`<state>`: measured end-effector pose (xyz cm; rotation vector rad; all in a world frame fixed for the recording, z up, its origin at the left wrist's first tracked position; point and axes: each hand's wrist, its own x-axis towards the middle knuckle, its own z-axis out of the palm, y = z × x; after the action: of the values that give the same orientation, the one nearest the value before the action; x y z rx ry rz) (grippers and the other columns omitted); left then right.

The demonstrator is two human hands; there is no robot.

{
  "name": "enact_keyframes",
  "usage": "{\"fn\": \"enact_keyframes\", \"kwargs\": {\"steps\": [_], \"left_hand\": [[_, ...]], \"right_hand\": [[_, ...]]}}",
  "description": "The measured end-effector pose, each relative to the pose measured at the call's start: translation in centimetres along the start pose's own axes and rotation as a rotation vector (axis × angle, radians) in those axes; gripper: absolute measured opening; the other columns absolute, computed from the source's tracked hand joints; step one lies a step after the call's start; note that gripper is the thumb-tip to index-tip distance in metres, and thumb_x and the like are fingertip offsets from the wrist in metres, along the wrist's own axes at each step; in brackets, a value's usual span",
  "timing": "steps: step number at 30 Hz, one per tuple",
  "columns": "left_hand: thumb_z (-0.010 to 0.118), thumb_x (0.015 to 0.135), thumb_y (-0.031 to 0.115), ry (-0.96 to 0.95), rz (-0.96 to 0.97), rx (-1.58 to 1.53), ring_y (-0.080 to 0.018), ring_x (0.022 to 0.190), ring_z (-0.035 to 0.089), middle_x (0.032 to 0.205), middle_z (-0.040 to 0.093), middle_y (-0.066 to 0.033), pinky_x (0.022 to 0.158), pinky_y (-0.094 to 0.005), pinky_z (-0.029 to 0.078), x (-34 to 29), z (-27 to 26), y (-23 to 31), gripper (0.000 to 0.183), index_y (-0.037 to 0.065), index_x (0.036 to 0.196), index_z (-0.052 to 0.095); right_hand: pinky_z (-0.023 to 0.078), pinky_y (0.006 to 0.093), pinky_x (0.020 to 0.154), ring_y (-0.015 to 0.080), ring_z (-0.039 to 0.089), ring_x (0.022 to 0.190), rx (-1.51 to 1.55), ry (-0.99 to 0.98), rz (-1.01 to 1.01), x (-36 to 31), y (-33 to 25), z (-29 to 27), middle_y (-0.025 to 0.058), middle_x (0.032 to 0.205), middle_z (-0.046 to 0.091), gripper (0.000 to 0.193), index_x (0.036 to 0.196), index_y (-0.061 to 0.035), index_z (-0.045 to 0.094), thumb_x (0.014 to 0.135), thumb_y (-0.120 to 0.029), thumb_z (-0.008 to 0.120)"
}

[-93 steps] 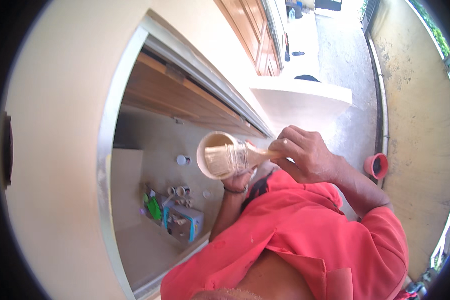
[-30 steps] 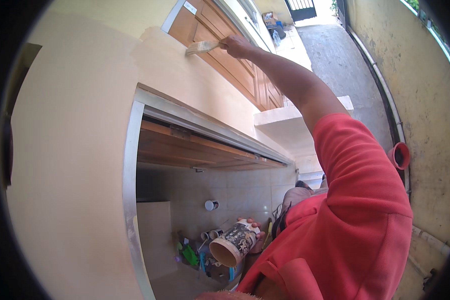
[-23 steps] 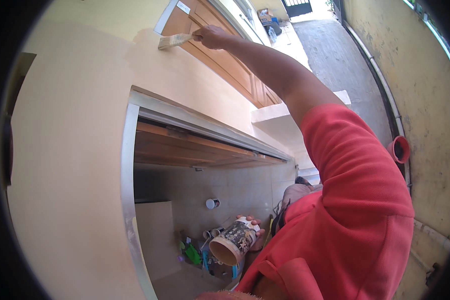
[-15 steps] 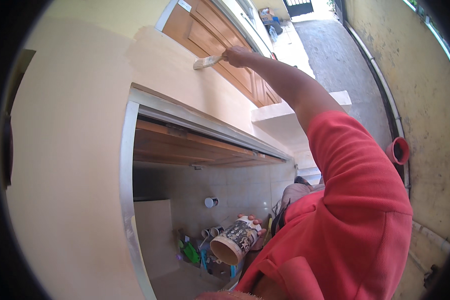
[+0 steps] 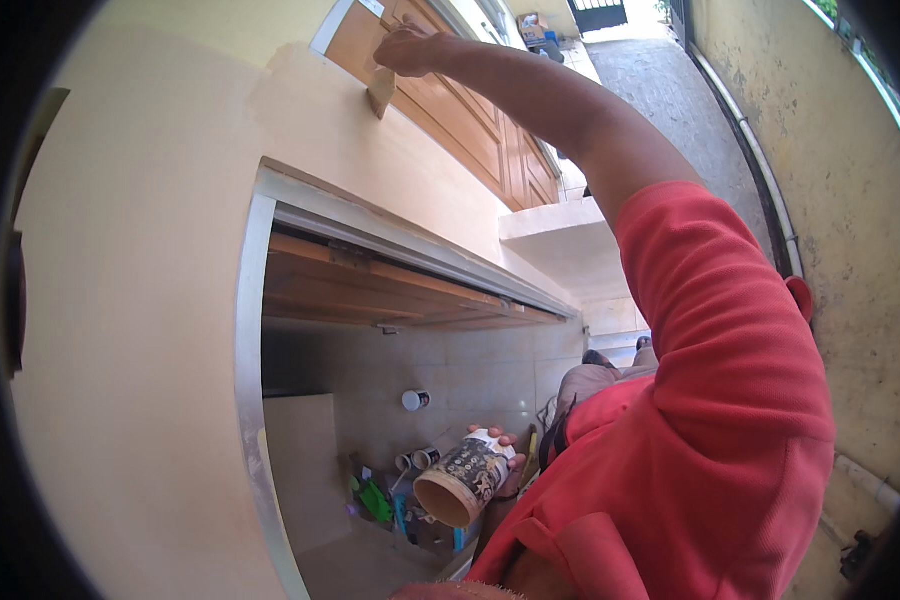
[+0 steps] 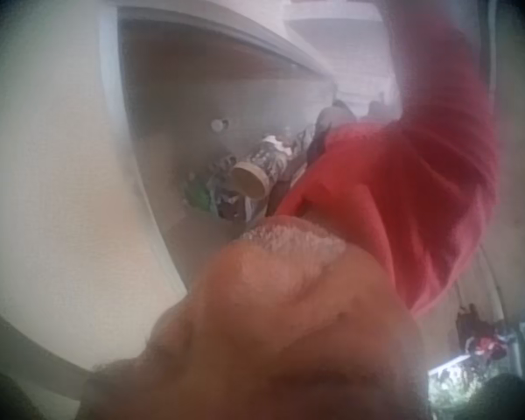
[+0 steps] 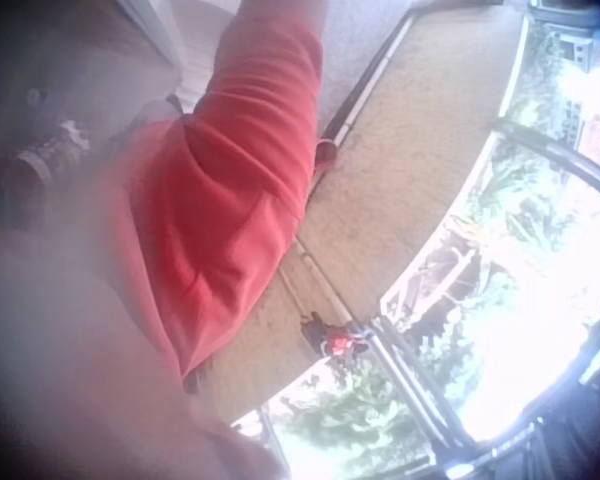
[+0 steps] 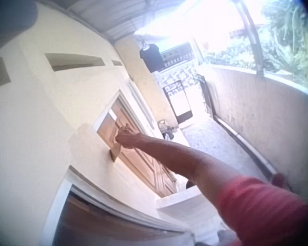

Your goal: The person paints the exterior wall and door frame using a paintbrush and a small container of beige paint. They repeatedly dip the brush into the container and apply paint to the wall surface and the frame around the door.

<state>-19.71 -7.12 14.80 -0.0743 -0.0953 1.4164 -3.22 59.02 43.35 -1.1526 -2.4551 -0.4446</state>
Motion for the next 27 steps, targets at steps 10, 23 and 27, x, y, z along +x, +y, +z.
{"fn": "enact_keyframes", "kwargs": {"steps": [10,23,27], "left_hand": [[0.055,0.107,0.037,0.041,0.026,0.007,-0.0360,0.133,0.048,0.141,0.051,-0.0148,0.089,-0.0573,0.051,-0.4,-0.2,0.0,0.043,0.028,0.148,0.054],[0.051,0.109,0.037,0.063,0.052,0.026,-0.0356,0.131,0.049,0.142,0.052,-0.0148,0.088,-0.0571,0.052,-0.7,-0.4,-0.1,0.040,0.029,0.148,0.056],[0.055,0.108,0.037,0.033,0.054,-0.020,-0.0388,0.134,0.046,0.142,0.048,-0.0165,0.091,-0.0607,0.051,-0.8,-1.1,-0.2,0.044,0.027,0.150,0.052]], "right_hand": [[0.043,0.0486,0.098,0.0270,0.065,0.118,0.039,-0.175,0.121,-7.8,0.5,7.8,0.0072,0.108,0.076,0.016,0.102,-0.0178,0.079,0.095,-0.015,0.065],[0.041,0.0526,0.096,0.0291,0.065,0.118,0.119,-0.057,0.093,-0.3,0.1,3.7,0.0060,0.109,0.075,0.018,0.102,-0.0110,0.074,0.093,-0.006,0.060],[0.045,0.0537,0.090,0.0308,0.069,0.108,0.171,0.050,0.177,-2.5,3.0,2.9,0.0104,0.103,0.075,0.018,0.105,-0.0121,0.077,0.096,-0.010,0.062]]}}
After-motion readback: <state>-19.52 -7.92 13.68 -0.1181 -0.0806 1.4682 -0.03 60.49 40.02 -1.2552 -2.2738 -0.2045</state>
